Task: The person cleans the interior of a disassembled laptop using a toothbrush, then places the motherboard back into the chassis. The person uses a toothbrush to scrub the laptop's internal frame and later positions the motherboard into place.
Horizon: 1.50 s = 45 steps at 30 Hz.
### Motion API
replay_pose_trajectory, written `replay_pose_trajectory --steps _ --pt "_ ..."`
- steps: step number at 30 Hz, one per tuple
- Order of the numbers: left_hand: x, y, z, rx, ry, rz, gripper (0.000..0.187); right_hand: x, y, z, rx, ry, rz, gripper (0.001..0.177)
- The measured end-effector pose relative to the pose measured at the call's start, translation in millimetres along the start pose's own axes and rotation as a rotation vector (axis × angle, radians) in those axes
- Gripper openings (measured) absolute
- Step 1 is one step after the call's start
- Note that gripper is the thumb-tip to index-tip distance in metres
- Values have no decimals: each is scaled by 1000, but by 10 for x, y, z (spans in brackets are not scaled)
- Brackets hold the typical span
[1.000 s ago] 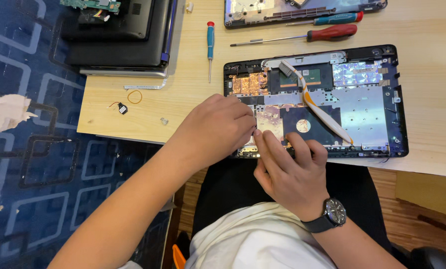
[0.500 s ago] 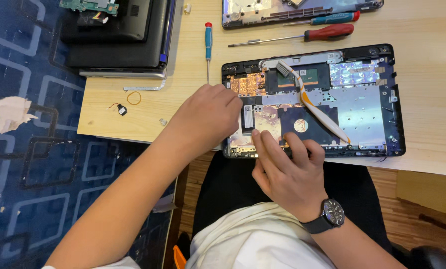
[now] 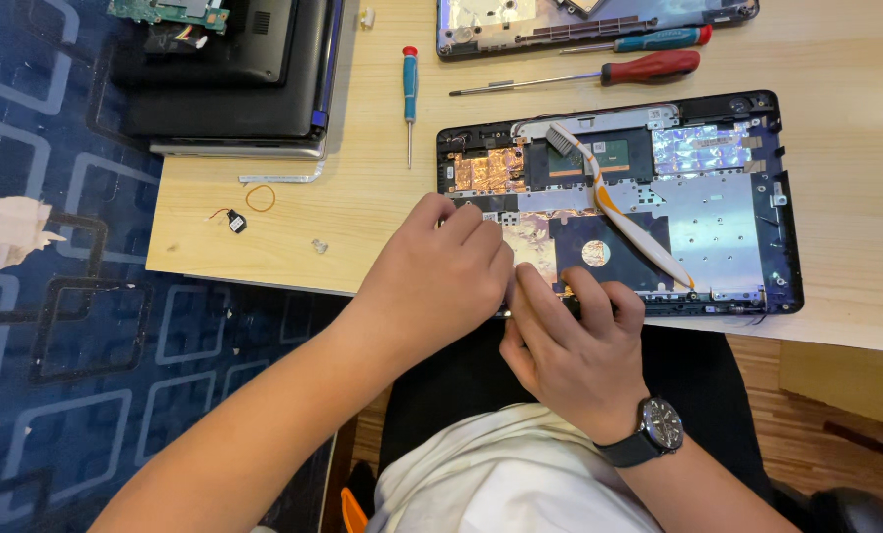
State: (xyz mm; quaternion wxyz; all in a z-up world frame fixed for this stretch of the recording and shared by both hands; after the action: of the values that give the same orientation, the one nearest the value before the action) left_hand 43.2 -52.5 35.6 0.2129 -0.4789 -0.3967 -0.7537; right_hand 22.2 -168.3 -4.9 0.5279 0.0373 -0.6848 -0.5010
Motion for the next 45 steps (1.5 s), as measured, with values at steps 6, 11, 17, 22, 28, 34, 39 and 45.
replay_pose_trajectory --steps 6,11,17,22,28,34,39,45 --pt "-151 44 63 -8 -35 -27 10 28 38 18 9 3 -7 25" --pt "-114 49 139 9 -96 25 9 26 46 14 25 -36 2 31" --pt "-180 -6 197 42 -132 31 14 11 35 22 34 -78 35 40" --pt "-194 -56 241 53 -97 -7 19 16 27 15 37 -88 31 44" --pt "51 -123 454 306 -311 1 11 37 28 -1 50 -76 14 46" --pt "-19 -233 309 304 -337 102 16 24 17 6 39 -84 61 45" --pt "-36 -268 216 216 -79 -120 3 16 16 11 57 -83 30 49" --pt "173 -126 96 74 53 -103 26 72 111 58 106 -45 146 33"
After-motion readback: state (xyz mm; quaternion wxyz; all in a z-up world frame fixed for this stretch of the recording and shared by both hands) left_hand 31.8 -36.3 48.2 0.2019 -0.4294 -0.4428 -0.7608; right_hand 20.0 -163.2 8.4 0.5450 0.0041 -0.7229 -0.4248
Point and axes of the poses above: each hand's wrist, its own y-axis towards the middle knuckle, its own x-axis out of the back of the hand, z = x × y, the point moved 7 cm from there along y, towards the middle knuckle
